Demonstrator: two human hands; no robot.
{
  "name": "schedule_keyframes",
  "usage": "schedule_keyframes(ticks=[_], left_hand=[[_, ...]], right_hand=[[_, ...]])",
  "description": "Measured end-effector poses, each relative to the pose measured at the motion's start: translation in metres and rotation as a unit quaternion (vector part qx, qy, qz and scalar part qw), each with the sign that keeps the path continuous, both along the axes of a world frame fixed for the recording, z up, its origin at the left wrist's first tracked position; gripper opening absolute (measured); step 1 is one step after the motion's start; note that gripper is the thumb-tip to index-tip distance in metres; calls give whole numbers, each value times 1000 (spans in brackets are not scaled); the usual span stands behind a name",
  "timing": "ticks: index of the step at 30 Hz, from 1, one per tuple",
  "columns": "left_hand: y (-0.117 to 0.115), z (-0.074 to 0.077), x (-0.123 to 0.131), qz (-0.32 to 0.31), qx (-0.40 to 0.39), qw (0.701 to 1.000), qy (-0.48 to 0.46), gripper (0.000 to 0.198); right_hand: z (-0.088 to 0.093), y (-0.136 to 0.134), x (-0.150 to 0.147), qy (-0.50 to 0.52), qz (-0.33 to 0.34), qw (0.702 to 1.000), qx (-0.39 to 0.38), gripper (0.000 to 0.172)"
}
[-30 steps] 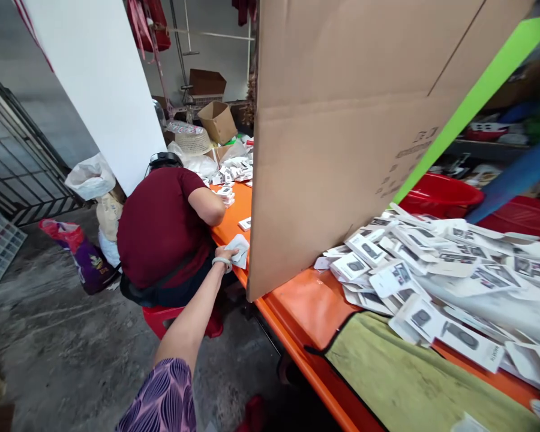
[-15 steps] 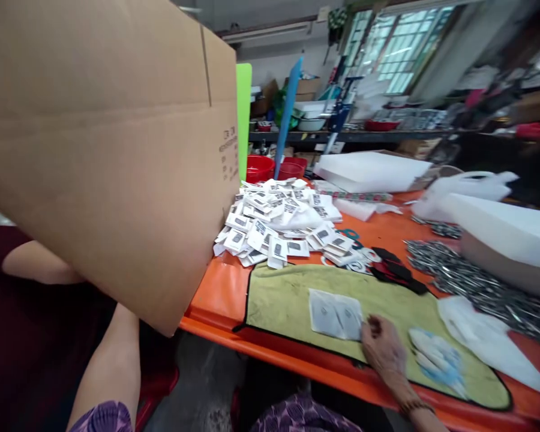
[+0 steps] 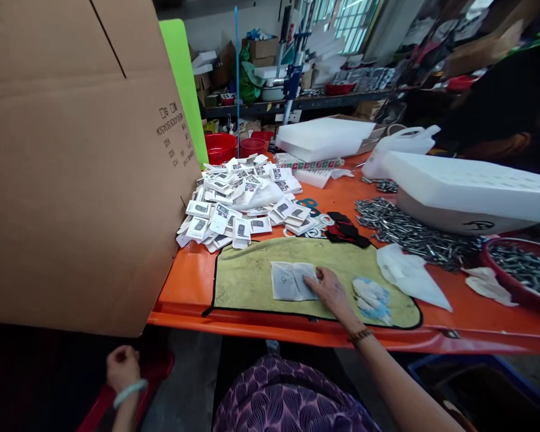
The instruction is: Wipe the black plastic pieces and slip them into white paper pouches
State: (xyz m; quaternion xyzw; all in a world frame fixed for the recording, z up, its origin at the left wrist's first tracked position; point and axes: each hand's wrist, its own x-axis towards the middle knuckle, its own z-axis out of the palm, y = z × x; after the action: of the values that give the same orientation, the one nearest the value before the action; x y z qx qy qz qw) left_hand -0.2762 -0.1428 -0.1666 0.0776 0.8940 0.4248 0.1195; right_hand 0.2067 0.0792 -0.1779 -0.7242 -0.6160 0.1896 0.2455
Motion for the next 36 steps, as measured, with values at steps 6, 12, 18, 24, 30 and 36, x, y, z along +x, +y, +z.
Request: schedule_keyframes(ticks=[6,12,18,24,30,36], left_hand=[[22,-1,145,-301,70,941,-139,46],[133,41,246,-505,17,861,-56,48],[206,43,301,-576,-193,791,76,48],[215,47,319,-577,-218,782,86,47],[214,31,319,-559,-124,820,30,49],[215,25,297,-434,46,862,-259,30]], right_hand=[[6,-2,-10,-32,38,999,-6,53],[37,-4,-13,-37,47,994,-87,40],[54,-8,-18,-50,19,993,-104,45],[47,-6,-24,31,-13,993,-109,50],[38,-7,-28,233,11,972,-40,37],[56,-13,-8,444,-5,895,-46,23]])
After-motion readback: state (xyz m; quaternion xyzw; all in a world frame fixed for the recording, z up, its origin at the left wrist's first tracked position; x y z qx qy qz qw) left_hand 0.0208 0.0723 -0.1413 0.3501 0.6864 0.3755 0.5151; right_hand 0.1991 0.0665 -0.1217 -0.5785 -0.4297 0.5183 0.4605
